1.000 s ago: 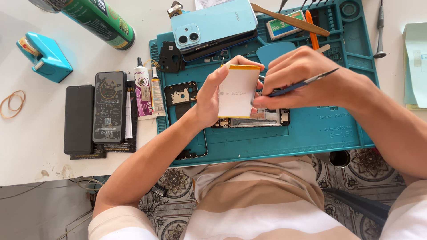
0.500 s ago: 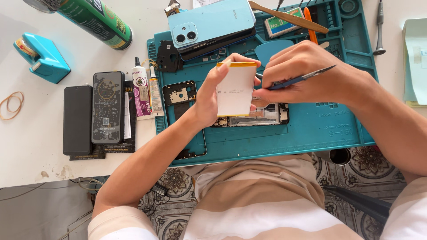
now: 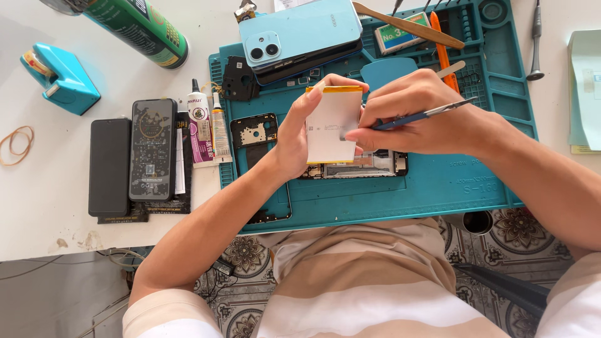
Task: The person removes a smartphone battery from a disassembled phone and uses a small brush to clean both sides of the battery. The person holds the battery with one hand and scrubs the surface with the brush in the other hand, then flips the battery to clean the opposite side.
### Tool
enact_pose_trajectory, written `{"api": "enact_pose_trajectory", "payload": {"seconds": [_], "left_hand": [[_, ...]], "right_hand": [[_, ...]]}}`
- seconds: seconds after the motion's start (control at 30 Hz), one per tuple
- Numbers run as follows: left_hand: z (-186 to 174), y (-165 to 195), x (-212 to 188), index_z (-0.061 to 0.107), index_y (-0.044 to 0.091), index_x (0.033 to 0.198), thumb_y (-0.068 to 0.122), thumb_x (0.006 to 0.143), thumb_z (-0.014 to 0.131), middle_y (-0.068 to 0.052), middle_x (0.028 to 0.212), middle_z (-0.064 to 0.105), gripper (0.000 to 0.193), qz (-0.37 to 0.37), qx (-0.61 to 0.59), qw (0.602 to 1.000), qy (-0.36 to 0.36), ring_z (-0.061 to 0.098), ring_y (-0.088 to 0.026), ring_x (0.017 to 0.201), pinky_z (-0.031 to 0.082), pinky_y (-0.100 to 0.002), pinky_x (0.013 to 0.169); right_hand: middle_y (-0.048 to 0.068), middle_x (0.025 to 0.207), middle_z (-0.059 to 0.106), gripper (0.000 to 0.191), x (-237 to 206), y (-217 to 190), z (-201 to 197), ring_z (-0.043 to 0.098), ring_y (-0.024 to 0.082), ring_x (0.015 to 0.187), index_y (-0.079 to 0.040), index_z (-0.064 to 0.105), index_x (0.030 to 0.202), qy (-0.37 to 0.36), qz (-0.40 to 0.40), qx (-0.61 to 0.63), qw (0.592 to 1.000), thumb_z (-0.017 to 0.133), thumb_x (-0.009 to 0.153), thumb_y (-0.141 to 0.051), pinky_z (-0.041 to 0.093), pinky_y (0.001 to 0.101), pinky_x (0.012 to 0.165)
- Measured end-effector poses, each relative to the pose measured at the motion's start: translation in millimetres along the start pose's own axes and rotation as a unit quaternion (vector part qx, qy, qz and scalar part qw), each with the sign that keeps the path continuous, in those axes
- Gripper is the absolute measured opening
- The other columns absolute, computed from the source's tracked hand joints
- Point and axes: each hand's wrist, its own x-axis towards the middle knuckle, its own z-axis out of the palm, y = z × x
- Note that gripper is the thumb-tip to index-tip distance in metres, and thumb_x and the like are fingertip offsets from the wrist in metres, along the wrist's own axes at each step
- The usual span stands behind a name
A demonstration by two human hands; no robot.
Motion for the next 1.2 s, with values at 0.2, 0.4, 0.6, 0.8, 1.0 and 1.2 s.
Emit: {"api": "enact_pose_trajectory", "payload": {"seconds": [0.2, 0.4, 0.6, 0.8, 1.0, 1.2], "left_hand": [[-1, -4, -1, 0.050, 0.003, 0.140, 0.057, 0.101, 0.049, -0.016, 0.114, 0.063, 0.067, 0.020, -0.007, 1.000, 0.020, 0.070, -0.025, 0.103, 0.065, -0.042, 0.087], [-3, -5, -2, 0.050, 0.004, 0.136, 0.058, 0.101, 0.049, -0.013, 0.118, 0.063, 0.064, -0.005, -0.004, 0.999, 0.049, 0.070, -0.024, 0.106, 0.065, -0.045, 0.084], [-2, -5, -1, 0.051, 0.006, 0.135, 0.058, 0.097, 0.047, -0.015, 0.121, 0.061, 0.065, 0.007, 0.000, 0.999, 0.041, 0.071, -0.025, 0.107, 0.067, -0.044, 0.084], [-5, -6, 1, 0.055, 0.002, 0.136, 0.058, 0.106, 0.048, -0.020, 0.114, 0.065, 0.064, 0.040, 0.013, 0.999, 0.018, 0.068, -0.024, 0.104, 0.060, -0.035, 0.091], [-5, -6, 0, 0.051, 0.004, 0.136, 0.058, 0.097, 0.045, -0.016, 0.115, 0.064, 0.067, 0.006, -0.018, 0.999, 0.033, 0.069, -0.025, 0.104, 0.064, -0.044, 0.087], [-8, -6, -1, 0.052, 0.001, 0.139, 0.072, 0.106, 0.028, -0.019, 0.111, 0.068, 0.082, 0.052, -0.075, 0.996, -0.008, 0.068, -0.023, 0.100, 0.058, -0.037, 0.090]], "right_hand": [[0.005, 0.065, 0.068, 0.017, 0, -1, 6, 0.064, 0.013, 0.054, -0.007, 0.076, 0.085, 0.008, 0.013, 0.007, 1.000, 0.080, 0.091, -0.021, 0.046, 0.0274, 0.050], [0.005, 0.064, 0.067, 0.013, -1, -1, 8, 0.064, 0.010, 0.052, -0.007, 0.077, 0.089, 0.017, 0.040, 0.027, 0.999, 0.079, 0.092, -0.020, 0.047, 0.0255, 0.048], [0.004, 0.065, 0.067, 0.013, 1, -7, 6, 0.063, 0.010, 0.053, -0.007, 0.076, 0.088, 0.016, 0.047, 0.029, 0.998, 0.079, 0.092, -0.019, 0.047, 0.0253, 0.049], [0.005, 0.060, 0.066, 0.014, 3, -10, 11, 0.062, 0.012, 0.048, -0.007, 0.077, 0.084, -0.006, 0.044, 0.025, 0.999, 0.081, 0.088, -0.020, 0.046, 0.0270, 0.047], [0.006, 0.067, 0.068, 0.015, 3, -5, 11, 0.066, 0.012, 0.054, -0.004, 0.075, 0.087, 0.017, 0.023, 0.032, 0.999, 0.081, 0.089, -0.018, 0.048, 0.0257, 0.049], [0.004, 0.065, 0.072, 0.013, 5, -13, 15, 0.069, 0.011, 0.053, -0.006, 0.075, 0.083, 0.011, 0.064, 0.032, 0.997, 0.080, 0.086, -0.018, 0.051, 0.0247, 0.048]]}}
